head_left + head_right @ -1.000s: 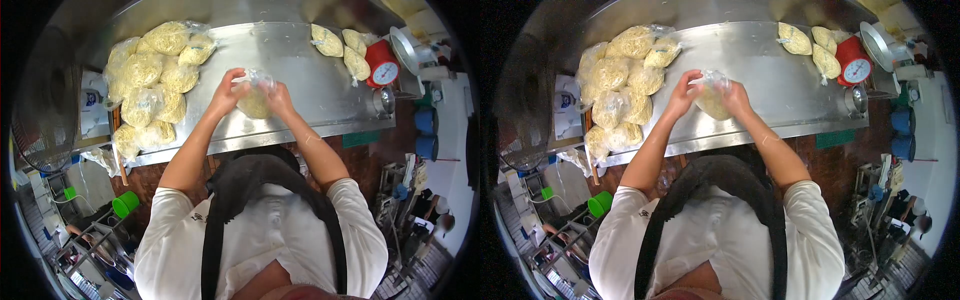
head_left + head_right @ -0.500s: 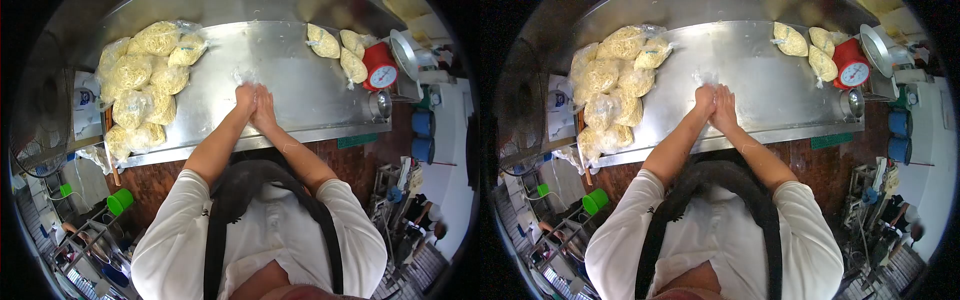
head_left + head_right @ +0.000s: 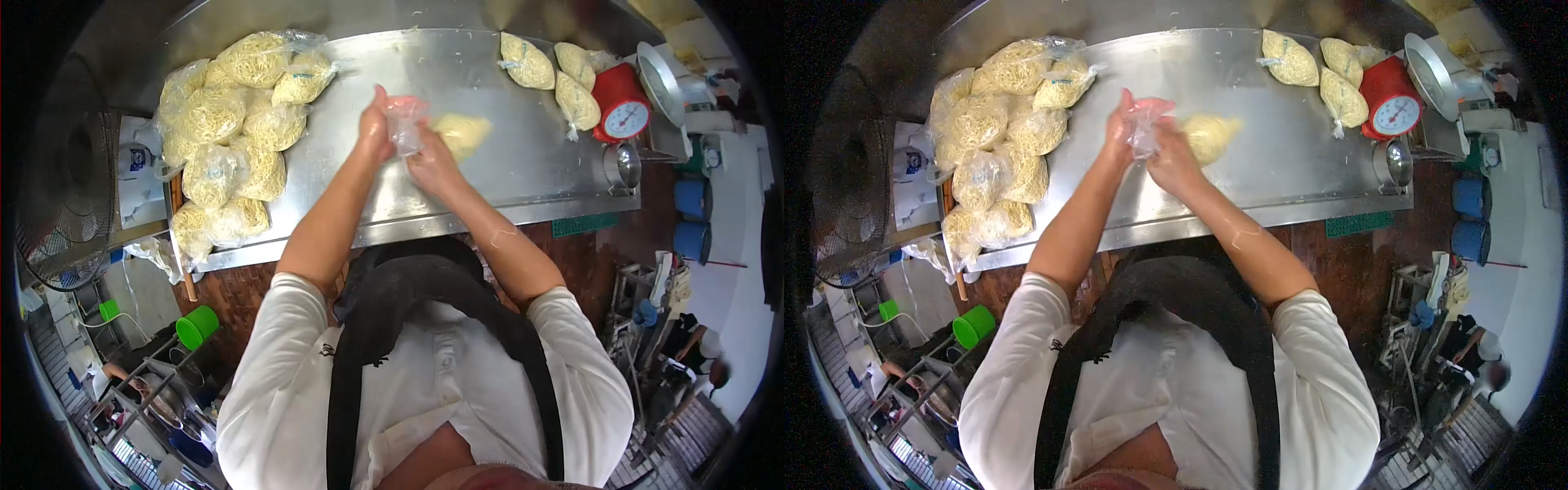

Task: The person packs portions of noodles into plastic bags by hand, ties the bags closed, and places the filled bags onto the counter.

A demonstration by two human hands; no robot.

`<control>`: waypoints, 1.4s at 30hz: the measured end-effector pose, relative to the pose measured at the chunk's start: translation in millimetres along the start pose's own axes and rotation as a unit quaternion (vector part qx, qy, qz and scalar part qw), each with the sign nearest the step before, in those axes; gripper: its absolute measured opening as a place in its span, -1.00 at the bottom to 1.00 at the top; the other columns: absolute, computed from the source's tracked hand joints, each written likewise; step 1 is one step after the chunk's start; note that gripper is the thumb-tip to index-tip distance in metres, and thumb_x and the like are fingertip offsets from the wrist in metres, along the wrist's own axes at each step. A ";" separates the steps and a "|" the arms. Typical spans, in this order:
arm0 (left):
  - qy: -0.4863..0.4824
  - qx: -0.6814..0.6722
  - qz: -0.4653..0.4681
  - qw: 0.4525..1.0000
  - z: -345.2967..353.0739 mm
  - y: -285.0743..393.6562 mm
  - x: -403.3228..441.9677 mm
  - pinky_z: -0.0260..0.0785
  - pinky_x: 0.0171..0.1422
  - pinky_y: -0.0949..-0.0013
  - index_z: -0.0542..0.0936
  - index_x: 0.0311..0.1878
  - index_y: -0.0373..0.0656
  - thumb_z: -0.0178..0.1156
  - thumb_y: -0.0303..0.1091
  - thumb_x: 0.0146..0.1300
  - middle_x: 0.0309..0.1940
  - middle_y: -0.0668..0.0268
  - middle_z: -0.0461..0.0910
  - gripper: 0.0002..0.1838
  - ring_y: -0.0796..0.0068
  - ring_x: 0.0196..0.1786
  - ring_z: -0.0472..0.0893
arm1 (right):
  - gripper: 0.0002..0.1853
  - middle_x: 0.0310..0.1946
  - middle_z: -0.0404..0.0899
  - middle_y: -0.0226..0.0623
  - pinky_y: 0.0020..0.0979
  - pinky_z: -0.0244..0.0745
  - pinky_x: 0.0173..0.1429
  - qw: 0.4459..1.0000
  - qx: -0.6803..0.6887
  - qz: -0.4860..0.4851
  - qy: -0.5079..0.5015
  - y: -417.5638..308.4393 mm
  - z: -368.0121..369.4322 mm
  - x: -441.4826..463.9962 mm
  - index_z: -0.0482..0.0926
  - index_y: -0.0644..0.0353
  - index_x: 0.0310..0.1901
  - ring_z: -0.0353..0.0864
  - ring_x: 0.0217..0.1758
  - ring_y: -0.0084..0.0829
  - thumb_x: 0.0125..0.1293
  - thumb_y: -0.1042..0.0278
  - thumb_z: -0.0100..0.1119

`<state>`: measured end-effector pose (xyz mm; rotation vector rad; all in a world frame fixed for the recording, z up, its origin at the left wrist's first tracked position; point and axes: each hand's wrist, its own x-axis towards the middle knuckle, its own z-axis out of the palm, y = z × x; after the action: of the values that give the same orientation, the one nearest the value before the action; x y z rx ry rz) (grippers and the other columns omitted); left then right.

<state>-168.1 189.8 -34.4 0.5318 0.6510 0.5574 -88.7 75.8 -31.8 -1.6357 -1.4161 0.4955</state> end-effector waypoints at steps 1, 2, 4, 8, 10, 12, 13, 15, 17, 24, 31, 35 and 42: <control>-0.001 0.059 0.021 0.998 0.8 19.1 -4.1 0.56 0.05 0.18 0.55 0.06 -0.40 -0.23 0.25 0.51 -0.07 0.01 0.67 -0.24 0.18 -0.10 0.70 | -0.79 -0.35 0.57 -0.03 -0.15 0.48 -0.02 0.991 -0.118 -0.054 0.020 -34.7 -32.1 16.8 0.64 0.23 -0.18 0.57 -0.21 -0.02 0.11 0.51 0.19; -0.003 0.121 0.040 0.992 5.5 31.5 -8.2 0.57 0.04 0.18 0.55 0.05 -0.42 -0.24 0.28 0.50 -0.04 -0.02 0.67 -0.21 0.16 -0.12 0.71 | -0.75 -0.34 0.59 0.02 -0.13 0.48 -0.07 0.966 -0.234 -0.103 0.041 -60.2 -58.0 25.3 0.65 0.23 -0.18 0.58 -0.22 0.05 0.06 0.53 0.19; 0.020 0.187 -0.074 0.979 50.1 23.3 -45.5 0.57 0.00 0.09 0.56 0.02 -0.43 -0.15 0.04 0.56 -0.17 0.06 0.67 -0.40 0.21 -0.17 0.70 | -0.70 -0.35 0.58 -0.01 -0.11 0.46 -0.19 0.949 -0.296 -0.103 0.024 -79.9 -87.6 29.2 0.62 0.24 -0.12 0.55 -0.31 0.09 0.05 0.50 0.22; -0.018 -0.125 -0.125 0.984 69.2 -28.3 -49.6 0.49 0.16 0.13 0.58 -0.04 -0.20 0.01 -0.17 0.52 -0.14 0.24 0.63 -0.71 0.31 -0.05 0.63 | -0.79 -0.42 0.50 -0.17 -0.22 0.42 -0.32 0.992 -0.112 -0.040 -0.029 -57.0 -99.1 -17.1 0.58 0.20 -0.11 0.47 -0.42 -0.13 0.20 0.42 0.24; -0.046 -0.045 -0.094 0.993 63.2 -40.3 -52.0 0.47 0.11 0.18 0.59 -0.14 -0.20 0.04 -0.21 0.51 -0.21 0.27 0.63 -0.74 0.33 -0.08 0.62 | -0.87 -0.44 0.47 -0.30 -0.35 0.38 -0.38 0.948 0.229 0.206 -0.076 -21.9 -113.2 -45.0 0.56 0.19 -0.15 0.41 -0.47 -0.34 0.32 0.37 0.21; -0.093 0.254 0.005 0.963 33.2 -54.3 -59.0 0.44 0.02 0.24 0.59 -0.24 -0.23 0.03 -0.23 0.50 -0.32 0.29 0.64 -0.71 0.34 -0.16 0.60 | -0.88 -0.45 0.44 -0.42 -0.48 0.32 -0.42 0.824 0.416 0.373 -0.100 -4.1 -114.3 -51.6 0.54 0.17 -0.19 0.34 -0.51 -0.52 0.42 0.32 0.16; -0.091 0.440 0.031 0.893 30.9 -43.3 -69.3 0.41 0.00 0.16 0.60 -0.30 -0.19 0.05 -0.27 0.47 -0.36 0.22 0.64 -0.73 0.25 -0.14 0.58 | -0.87 -0.45 0.42 -0.47 -0.54 0.28 -0.42 0.819 0.408 0.393 -0.096 1.9 -108.2 -47.4 0.53 0.16 -0.21 0.30 -0.51 -0.58 0.45 0.30 0.13; -0.080 0.642 0.137 0.750 19.4 -31.8 -72.6 0.40 -0.02 0.08 0.62 -0.30 -0.16 0.07 -0.30 0.42 -0.37 0.18 0.64 -0.79 0.14 -0.15 0.55 | -0.82 -0.45 0.45 -0.48 -0.55 0.30 -0.42 0.842 0.327 0.422 -0.081 2.5 -85.6 -30.5 0.54 0.16 -0.28 0.34 -0.51 -0.58 0.45 0.27 0.16; -0.058 0.711 0.248 0.656 -2.9 -42.9 -60.3 0.35 0.03 0.04 0.63 -0.28 -0.14 0.16 -0.38 0.29 -0.35 0.06 0.62 -0.91 -0.05 -0.20 0.47 | -0.79 -0.44 0.55 -0.37 -0.45 0.42 -0.37 0.980 0.055 0.167 -0.098 43.1 -48.5 -13.7 0.59 0.26 -0.28 0.48 -0.45 -0.50 0.42 0.28 0.16; -0.049 0.655 0.250 0.711 -66.5 -78.1 -29.4 0.30 0.22 0.13 0.66 -0.07 -0.15 0.13 -0.60 0.19 -0.10 0.08 0.62 -0.73 0.00 0.05 0.46 | -0.82 -0.28 0.68 -0.06 -0.31 0.59 -0.08 0.990 0.007 0.130 0.056 75.6 23.1 -8.8 0.61 0.38 -0.10 0.70 -0.21 -0.25 0.28 0.53 0.19; 0.017 0.638 0.265 0.723 -53.1 -88.1 -33.1 0.32 0.25 0.11 0.62 -0.04 -0.26 0.11 -0.64 0.19 -0.09 0.00 0.61 -0.72 0.01 0.07 0.49 | -0.62 -0.20 0.67 -0.10 -0.30 0.58 -0.08 0.995 0.005 0.099 0.001 60.2 12.1 -38.0 0.37 0.30 0.08 0.68 -0.17 -0.27 0.25 0.65 0.18; 0.096 0.524 0.173 0.829 -49.9 -76.2 -31.9 0.42 0.08 0.09 0.63 -0.07 -0.22 0.11 -0.58 0.20 -0.17 0.05 0.62 -0.75 0.04 -0.06 0.55 | -0.67 -0.20 0.64 -0.17 -0.36 0.55 -0.08 0.989 0.027 0.144 -0.024 60.8 6.3 -21.9 0.33 0.27 0.00 0.65 -0.19 -0.38 0.25 0.64 0.20; 0.055 0.575 0.178 0.797 -38.9 -69.3 -22.3 0.46 0.05 0.15 0.65 -0.05 -0.14 0.22 -0.53 0.20 -0.18 0.10 0.65 -0.76 0.16 -0.09 0.61 | -0.60 -0.21 0.53 -0.11 -0.24 0.53 -0.01 0.971 0.174 0.115 -0.114 106.0 16.4 -26.8 0.40 0.17 0.02 0.56 -0.10 -0.05 0.14 0.61 0.24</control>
<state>-188.0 136.3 -94.0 1.8185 0.9836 0.4952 -47.5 61.9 -133.4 -1.4941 -1.2198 1.0346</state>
